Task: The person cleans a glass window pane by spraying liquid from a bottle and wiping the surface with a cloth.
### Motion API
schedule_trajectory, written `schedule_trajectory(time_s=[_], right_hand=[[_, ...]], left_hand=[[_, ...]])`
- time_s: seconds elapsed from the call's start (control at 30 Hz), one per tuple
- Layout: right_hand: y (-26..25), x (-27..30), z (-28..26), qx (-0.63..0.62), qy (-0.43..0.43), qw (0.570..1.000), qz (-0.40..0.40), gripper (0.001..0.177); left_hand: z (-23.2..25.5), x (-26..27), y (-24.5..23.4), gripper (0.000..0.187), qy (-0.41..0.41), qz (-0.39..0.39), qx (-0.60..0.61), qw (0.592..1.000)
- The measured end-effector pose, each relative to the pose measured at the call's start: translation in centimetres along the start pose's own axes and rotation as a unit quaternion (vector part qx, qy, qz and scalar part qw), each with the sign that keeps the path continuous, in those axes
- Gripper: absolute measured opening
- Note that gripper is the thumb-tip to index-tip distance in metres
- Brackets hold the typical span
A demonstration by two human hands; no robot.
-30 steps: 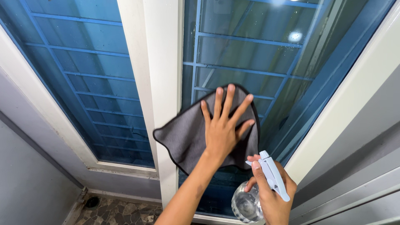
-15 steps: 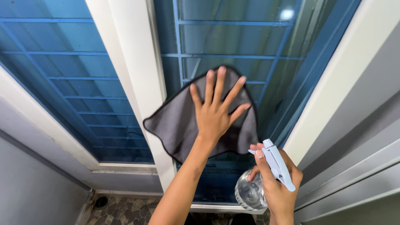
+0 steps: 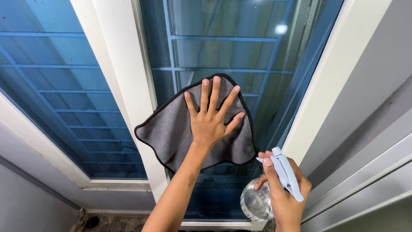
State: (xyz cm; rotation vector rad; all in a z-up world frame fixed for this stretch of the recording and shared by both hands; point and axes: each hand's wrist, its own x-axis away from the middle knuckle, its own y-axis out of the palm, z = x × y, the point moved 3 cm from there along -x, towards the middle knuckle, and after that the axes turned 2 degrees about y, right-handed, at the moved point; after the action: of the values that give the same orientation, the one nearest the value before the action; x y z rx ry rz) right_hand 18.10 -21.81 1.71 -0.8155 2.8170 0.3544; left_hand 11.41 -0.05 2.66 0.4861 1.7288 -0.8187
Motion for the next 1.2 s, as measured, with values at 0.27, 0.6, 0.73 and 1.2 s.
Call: schedule_trajectory(time_s=[0.27,0.6,0.73,1.2], right_hand=[[-0.2,-0.4,0.4,-0.004,0.006,1.000,-0.002,0.026],[-0.3,-0.4,0.9,-0.029,-0.003,1.000,0.000,0.026],[-0.7,-0.3,0.9,-0.002,0.010,1.000,0.013,0.027],[-1.7,0.2,0.1,-0.008,-0.003,1.000,0.022,0.028]], left_hand=[[1.9,3.8,0.5,0.070,0.011,-0.028,0.012,0.999],[2.7,-1.6,0.9,0.065,0.023,-0.007,0.059,0.998],[2.8,1.3,1.4,0.064,0.034,0.007,0.134,0.990],[3.1,-2.9,-0.1,0.057,0.019,-0.013,0.091,0.996]])
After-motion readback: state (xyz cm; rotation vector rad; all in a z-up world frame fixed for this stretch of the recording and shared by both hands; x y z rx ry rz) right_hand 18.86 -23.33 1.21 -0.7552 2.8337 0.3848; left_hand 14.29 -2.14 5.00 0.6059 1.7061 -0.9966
